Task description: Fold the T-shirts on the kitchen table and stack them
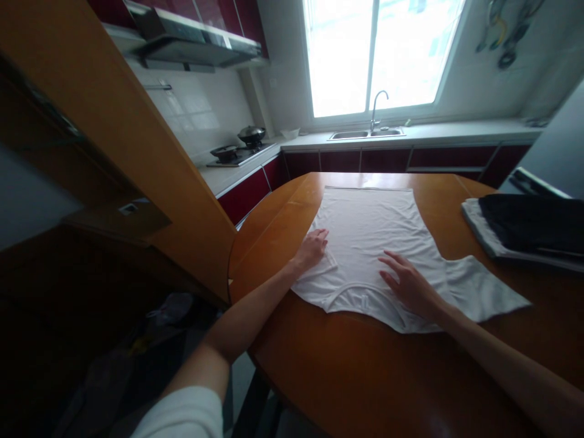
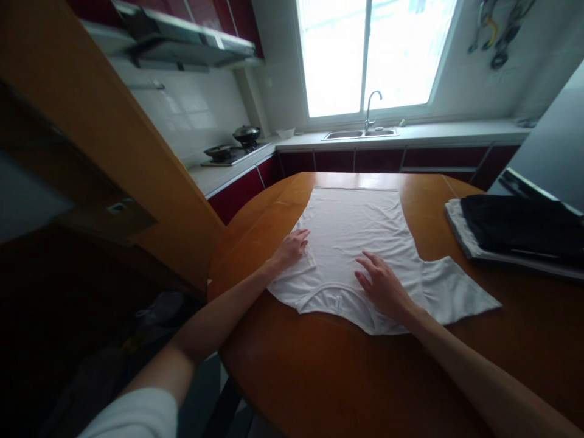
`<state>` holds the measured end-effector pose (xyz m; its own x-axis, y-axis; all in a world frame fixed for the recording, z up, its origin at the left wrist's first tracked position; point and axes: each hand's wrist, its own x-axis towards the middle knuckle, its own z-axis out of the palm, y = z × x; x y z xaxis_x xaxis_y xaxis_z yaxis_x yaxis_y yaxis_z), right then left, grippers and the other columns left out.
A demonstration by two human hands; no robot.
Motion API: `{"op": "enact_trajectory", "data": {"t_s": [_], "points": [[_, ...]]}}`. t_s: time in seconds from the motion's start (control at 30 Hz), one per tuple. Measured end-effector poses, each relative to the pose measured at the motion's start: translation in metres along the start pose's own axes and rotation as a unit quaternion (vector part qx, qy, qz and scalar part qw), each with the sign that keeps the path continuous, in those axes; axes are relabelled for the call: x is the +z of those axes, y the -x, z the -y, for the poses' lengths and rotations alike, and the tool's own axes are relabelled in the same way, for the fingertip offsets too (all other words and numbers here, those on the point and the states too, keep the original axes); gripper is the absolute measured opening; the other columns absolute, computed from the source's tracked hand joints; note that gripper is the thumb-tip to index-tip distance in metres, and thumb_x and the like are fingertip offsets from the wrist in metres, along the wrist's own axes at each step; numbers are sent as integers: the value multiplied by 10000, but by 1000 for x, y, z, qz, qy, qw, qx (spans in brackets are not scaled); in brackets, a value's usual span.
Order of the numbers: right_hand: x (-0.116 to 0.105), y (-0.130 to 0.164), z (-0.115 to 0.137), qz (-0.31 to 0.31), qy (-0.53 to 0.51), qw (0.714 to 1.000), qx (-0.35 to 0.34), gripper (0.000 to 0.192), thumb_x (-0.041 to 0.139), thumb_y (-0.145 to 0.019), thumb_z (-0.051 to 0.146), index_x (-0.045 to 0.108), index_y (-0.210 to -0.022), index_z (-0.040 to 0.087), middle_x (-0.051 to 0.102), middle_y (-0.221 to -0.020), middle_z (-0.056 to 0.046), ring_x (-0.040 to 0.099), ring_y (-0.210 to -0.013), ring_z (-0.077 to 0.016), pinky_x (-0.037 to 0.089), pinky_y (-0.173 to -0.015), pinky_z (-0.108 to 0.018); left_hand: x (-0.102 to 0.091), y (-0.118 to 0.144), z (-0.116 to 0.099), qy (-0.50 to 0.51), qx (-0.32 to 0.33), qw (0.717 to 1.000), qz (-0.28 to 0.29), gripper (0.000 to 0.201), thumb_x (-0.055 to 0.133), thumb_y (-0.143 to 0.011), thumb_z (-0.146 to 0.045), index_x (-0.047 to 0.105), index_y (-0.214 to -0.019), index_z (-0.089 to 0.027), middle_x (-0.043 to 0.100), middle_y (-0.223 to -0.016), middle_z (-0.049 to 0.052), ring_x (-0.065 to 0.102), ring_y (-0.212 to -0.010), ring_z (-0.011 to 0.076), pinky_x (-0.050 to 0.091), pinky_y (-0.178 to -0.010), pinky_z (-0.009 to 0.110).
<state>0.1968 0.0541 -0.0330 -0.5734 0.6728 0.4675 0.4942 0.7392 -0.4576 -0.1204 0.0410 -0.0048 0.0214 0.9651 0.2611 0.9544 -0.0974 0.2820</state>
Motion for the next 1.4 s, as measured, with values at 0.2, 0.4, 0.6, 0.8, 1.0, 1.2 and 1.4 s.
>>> {"op": "enact_trajectory", "data": {"t_s": [0.2, 0.4, 0.6, 0.8, 1.0, 1.2, 1.4], "points": [[-1, -1, 10, 5, -2, 1000, -24, 331, 506, -981, 349, 657, -1235, 201, 573, -1420, -160, 527, -1337, -313, 451, -1110, -539, -13, -11, 27, -34, -84, 996, -10, 195, 590, -939, -283, 743, -1026, -198, 611, -1198, 106, 511, -1169, 276, 412, -1034, 407], [-2, -1, 15, 21, -12, 998, -55, 298, 515, -988, 344, 669, -1217, 230, 587, -1418, -129, 495, -1374, -305, 447, -1118, -547, -16, -17, 38, 28, -46, 999, -5, 80, 672, -868, -245, 712, -925, -207, 660, -1146, 74, 554, -1148, 270, 419, -1012, 414], [-2, -1, 12, 19, -13, 998, -56, 297, 521, -984, 337, 673, -1217, 231, 593, -1411, -127, 503, -1365, -310, 450, -1113, -559, -14, -21, 47, 199, -8, 980, -1, 168, 603, -844, -187, 666, -999, -175, 700, -954, 44, 655, -917, 175, 514, -876, 285], [-4, -1, 16, 28, -7, 998, -58, 284, 528, -985, 309, 673, -1213, 224, 600, -1403, -124, 487, -1380, -303, 445, -1121, -542, -1, -22, 47, 153, 20, 988, -24, 208, 617, -841, -189, 700, -1032, -182, 717, -1002, 55, 658, -946, 186, 507, -907, 313], [-11, -7, 45, 74, 9, 989, -131, 282, 526, -999, 317, 671, -1225, 228, 583, -1437, -105, 445, -1408, -305, 403, -1141, -554, -5, -21, 47, 105, 15, 994, -15, 209, 606, -893, -234, 712, -1071, -207, 726, -1021, 44, 651, -993, 197, 474, -936, 323], [3, -34, 88, 158, 37, 965, -204, 307, 495, -1023, 368, 685, -1198, 202, 563, -1460, -110, 402, -1437, -301, 294, -1189, -576, -10, -20, 47, 72, -7, 997, 5, 182, 609, -914, -298, 724, -1021, -206, 714, -1003, 42, 655, -929, 185, 471, -898, 309], [28, -51, 92, 186, 56, 960, -203, 303, 501, -1023, 367, 704, -1125, 167, 627, -1362, -126, 445, -1396, -286, 255, -1197, -572, -12, -18, 51, 66, -2, 998, 1, 156, 655, -872, -303, 740, -950, -199, 710, -977, 48, 663, -879, 188, 481, -828, 307]]}}
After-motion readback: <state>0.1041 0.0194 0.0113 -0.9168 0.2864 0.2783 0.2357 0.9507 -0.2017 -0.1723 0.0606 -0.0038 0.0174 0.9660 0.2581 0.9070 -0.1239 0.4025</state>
